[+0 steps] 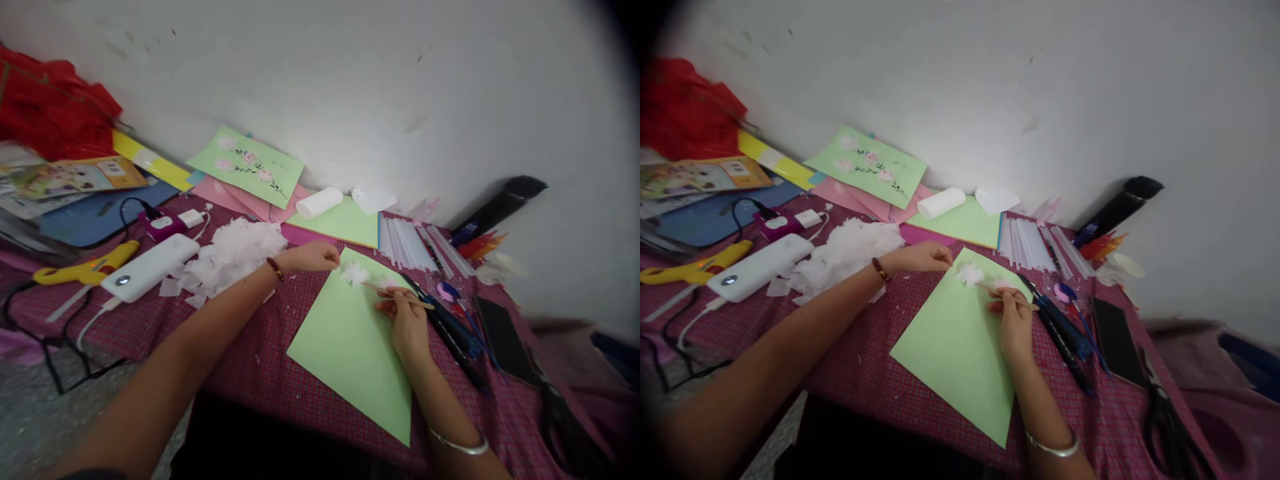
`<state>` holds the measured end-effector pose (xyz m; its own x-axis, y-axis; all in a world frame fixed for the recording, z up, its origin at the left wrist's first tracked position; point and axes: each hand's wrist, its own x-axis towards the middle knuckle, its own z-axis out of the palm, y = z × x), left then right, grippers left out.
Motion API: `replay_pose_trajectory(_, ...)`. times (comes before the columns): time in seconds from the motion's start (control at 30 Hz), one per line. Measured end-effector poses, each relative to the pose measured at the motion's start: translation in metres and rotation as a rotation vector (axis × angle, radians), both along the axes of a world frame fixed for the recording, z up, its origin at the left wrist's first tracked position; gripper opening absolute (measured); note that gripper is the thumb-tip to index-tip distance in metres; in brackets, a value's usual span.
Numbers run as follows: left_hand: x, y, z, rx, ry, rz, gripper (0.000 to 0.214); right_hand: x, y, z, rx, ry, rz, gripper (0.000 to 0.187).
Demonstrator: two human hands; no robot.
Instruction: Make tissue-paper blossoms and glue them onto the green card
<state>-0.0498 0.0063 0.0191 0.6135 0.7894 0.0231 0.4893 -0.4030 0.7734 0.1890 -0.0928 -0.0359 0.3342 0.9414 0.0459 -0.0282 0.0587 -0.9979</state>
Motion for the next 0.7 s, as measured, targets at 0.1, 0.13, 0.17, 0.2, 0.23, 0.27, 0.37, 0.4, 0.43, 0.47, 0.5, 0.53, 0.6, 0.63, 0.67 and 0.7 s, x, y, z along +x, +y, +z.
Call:
replay_pose_trajectory(0.1, -0.025, 0.011, 0.015, 0.175, 0.279, 0.094, 0.011, 0.000, 0.000, 0.002, -0.028, 0.108, -0.025, 0.025)
replay_pose_trajectory(0.13, -0.031, 0.014, 0.016, 0.243, 0.390, 0.140, 0.011, 0.000, 0.000, 0.003, -0.032, 0.128, -0.029, 0.025)
replay_pose_trajectory(0.17, -0.034, 0.017, 0.015, 0.296, 0.484, 0.176, 0.011, -0.001, -0.001, 0.003, -0.032, 0.134, -0.030, 0.025)
replay_pose_trajectory(0.2, -0.036, 0.019, 0.012, 0.324, 0.546, 0.196, 0.011, -0.001, -0.001, 0.004, -0.035, 0.136, -0.029, 0.024)
replay_pose_trajectory(0.23, -0.036, 0.021, 0.008, 0.335, 0.583, 0.206, 0.011, -0.001, -0.001, 0.004, -0.037, 0.139, -0.025, 0.024)
replay_pose_trajectory(0.27, -0.035, 0.022, 0.003, 0.336, 0.606, 0.212, 0.011, -0.002, -0.002, 0.005, -0.033, 0.136, -0.022, 0.023)
replay_pose_trajectory(0.37, -0.033, 0.026, -0.009, 0.341, 0.617, 0.256, 0.010, -0.004, -0.004, 0.007, 0.025, 0.044, 0.030, 0.020)
replay_pose_trajectory(0.4, -0.033, 0.028, -0.011, 0.347, 0.612, 0.282, 0.010, -0.006, -0.005, 0.008, 0.051, -0.005, 0.062, 0.019)
replay_pose_trajectory(0.43, -0.033, 0.029, -0.012, 0.352, 0.604, 0.308, 0.012, -0.008, -0.006, 0.009, 0.071, -0.057, 0.098, 0.019)
replay_pose_trajectory(0.47, -0.033, 0.031, -0.013, 0.357, 0.597, 0.331, 0.013, -0.009, -0.006, 0.010, 0.084, -0.108, 0.132, 0.020)
replay_pose_trajectory(0.5, -0.033, 0.032, -0.012, 0.366, 0.583, 0.354, 0.014, -0.011, -0.007, 0.010, 0.093, -0.160, 0.157, 0.020)
replay_pose_trajectory(0.53, -0.032, 0.032, -0.010, 0.381, 0.555, 0.374, 0.013, -0.012, -0.007, 0.011, 0.101, -0.212, 0.168, 0.020)
replay_pose_trajectory(0.6, -0.027, 0.030, -0.004, 0.406, 0.452, 0.400, 0.011, -0.014, -0.007, 0.011, 0.122, -0.306, 0.158, 0.020)
replay_pose_trajectory(0.63, -0.024, 0.028, -0.001, 0.397, 0.371, 0.393, 0.011, -0.014, -0.007, 0.011, 0.131, -0.332, 0.141, 0.021)
replay_pose_trajectory(0.67, -0.019, 0.024, 0.002, 0.360, 0.277, 0.364, 0.013, -0.013, -0.007, 0.010, 0.133, -0.336, 0.118, 0.021)
replay_pose_trajectory(0.7, -0.013, 0.019, 0.006, 0.298, 0.180, 0.311, 0.014, -0.013, -0.007, 0.009, 0.130, -0.326, 0.096, 0.021)
